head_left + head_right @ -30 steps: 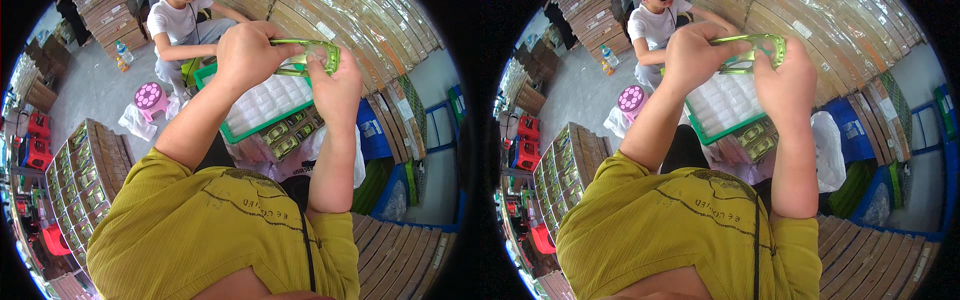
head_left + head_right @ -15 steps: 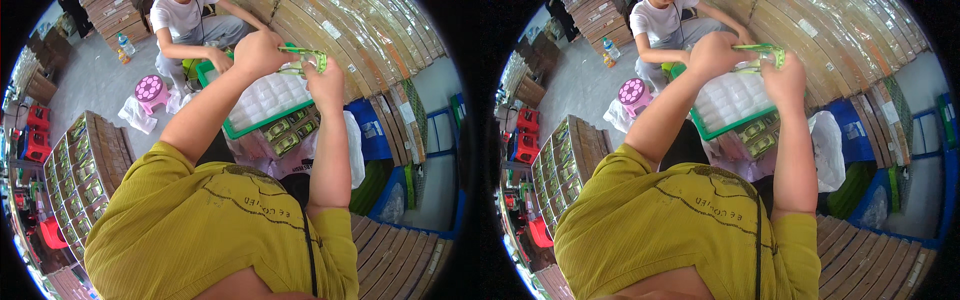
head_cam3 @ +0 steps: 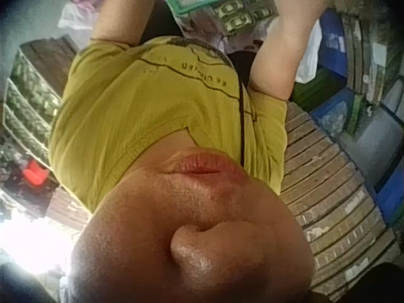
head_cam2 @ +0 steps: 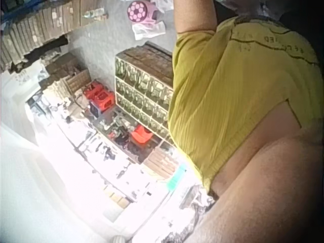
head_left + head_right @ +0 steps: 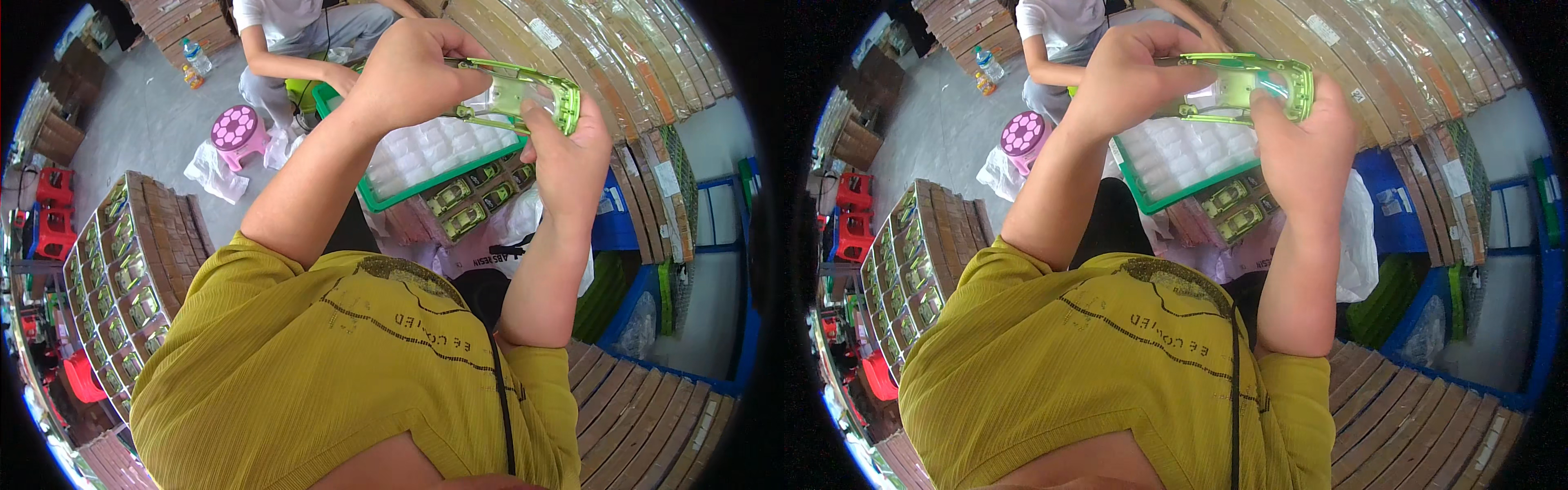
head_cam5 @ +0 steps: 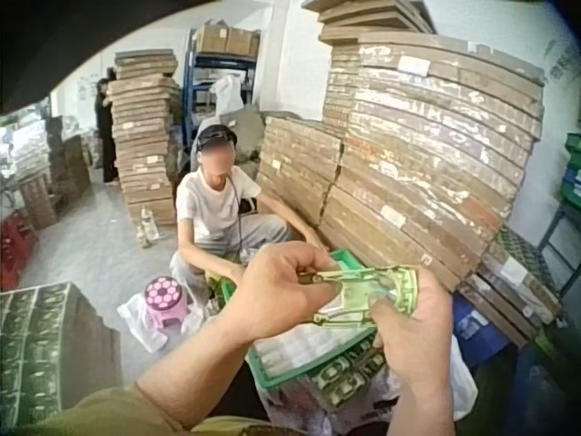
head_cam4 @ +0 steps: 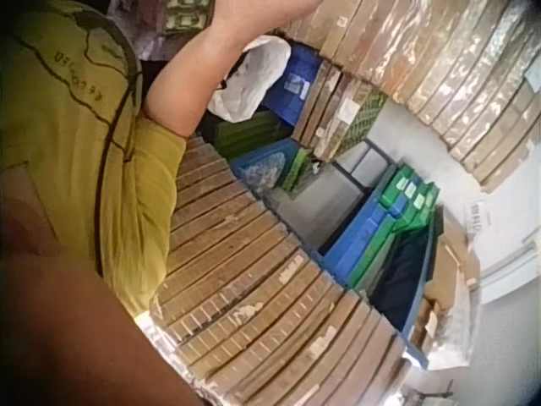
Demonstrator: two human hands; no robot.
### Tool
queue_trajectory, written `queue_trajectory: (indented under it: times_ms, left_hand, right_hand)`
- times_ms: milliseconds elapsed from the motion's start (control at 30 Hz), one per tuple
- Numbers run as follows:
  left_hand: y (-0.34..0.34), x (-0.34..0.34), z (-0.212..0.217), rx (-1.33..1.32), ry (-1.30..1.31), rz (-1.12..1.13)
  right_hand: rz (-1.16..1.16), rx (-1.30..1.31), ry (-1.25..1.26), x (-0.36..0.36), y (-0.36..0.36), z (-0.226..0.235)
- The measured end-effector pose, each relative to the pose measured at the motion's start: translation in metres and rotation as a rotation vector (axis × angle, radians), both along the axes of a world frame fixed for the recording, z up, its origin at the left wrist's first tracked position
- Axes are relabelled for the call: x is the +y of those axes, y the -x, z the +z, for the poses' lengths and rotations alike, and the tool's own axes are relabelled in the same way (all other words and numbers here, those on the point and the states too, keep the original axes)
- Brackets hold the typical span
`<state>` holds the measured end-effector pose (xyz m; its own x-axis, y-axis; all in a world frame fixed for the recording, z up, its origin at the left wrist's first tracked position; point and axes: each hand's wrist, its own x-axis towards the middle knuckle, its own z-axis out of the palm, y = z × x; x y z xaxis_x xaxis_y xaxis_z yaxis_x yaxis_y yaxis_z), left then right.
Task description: The person assembles toy cars by taking clear plastic window inserts from a tray and fitting them into the toy car body shells by hand.
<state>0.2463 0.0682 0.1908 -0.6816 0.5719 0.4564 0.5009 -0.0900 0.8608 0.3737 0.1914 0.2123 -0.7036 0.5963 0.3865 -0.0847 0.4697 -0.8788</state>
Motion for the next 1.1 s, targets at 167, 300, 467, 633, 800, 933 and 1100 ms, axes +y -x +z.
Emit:
queue_trajectory:
  times_ms: [167, 300, 467, 633, 800, 933, 1100]
  left_hand:
    - [0.011, -0.011, -0.004, -0.350, -0.087, -0.447]
    - [-0.001, -0.005, -0.036, -1.087, -0.045, -0.951]
    - [-0.013, 0.000, -0.076, -1.365, -0.153, -1.111]
    - [-0.016, 0.000, -0.087, -1.420, -0.203, -1.051]
    - [-0.017, -0.002, -0.088, -1.311, -0.138, -1.024]
    - [-0.018, -0.002, -0.093, -1.308, -0.104, -0.941]
    - [-0.017, 0.002, -0.104, -1.272, -0.012, -0.899]
  right_hand:
    - [0.090, -0.049, 0.063, 0.008, -0.005, -0.001]
    - [0.267, -0.190, 0.116, 0.014, -0.002, -0.014]
    - [-0.038, -0.240, -0.399, 0.018, 0.002, -0.039]
    - [0.021, -0.032, -0.549, 0.019, -0.003, -0.055]
    - [-0.036, -0.072, -0.887, 0.008, -0.004, -0.060]
    - [-0.030, -0.113, -0.918, 0.007, -0.002, -0.065]
    - [0.045, -0.245, -0.651, 0.018, 0.005, -0.074]
